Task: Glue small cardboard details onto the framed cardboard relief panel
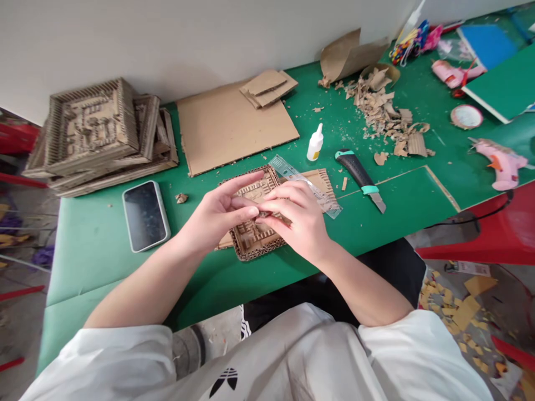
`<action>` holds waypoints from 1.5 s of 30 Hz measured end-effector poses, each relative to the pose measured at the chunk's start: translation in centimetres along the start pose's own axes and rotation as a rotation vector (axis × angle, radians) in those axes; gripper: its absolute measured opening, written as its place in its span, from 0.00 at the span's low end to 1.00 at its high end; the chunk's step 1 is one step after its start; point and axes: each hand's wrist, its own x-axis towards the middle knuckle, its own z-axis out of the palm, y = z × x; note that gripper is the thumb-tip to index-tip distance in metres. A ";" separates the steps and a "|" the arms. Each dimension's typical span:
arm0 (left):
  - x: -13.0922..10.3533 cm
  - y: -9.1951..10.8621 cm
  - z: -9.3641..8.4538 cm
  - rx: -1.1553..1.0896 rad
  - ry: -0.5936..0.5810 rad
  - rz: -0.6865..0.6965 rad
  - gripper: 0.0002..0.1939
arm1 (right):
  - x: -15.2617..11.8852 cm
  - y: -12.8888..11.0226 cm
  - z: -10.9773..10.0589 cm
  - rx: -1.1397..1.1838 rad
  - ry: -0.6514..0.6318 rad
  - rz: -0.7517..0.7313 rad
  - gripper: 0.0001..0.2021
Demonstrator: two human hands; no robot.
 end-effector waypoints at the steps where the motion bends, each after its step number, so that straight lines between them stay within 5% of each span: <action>1: 0.0 0.0 0.0 0.003 0.004 0.010 0.32 | 0.0 0.0 0.0 -0.002 0.009 0.015 0.09; 11: -0.1 -0.1 0.3 -0.024 -0.001 0.018 0.32 | 0.1 -0.2 0.0 -0.027 -0.010 0.033 0.09; 20: 0.2 -0.1 -0.3 -0.062 -0.058 0.007 0.32 | 0.0 0.4 -1.1 0.111 -0.223 -0.014 0.15; 35: -0.1 -0.4 -0.1 -0.069 -0.098 -0.009 0.30 | -0.1 -0.1 -0.3 0.061 -0.101 0.044 0.06; 45: 0.0 0.0 -0.1 0.033 0.015 0.002 0.30 | -0.3 0.1 -0.3 -0.004 -0.036 0.007 0.09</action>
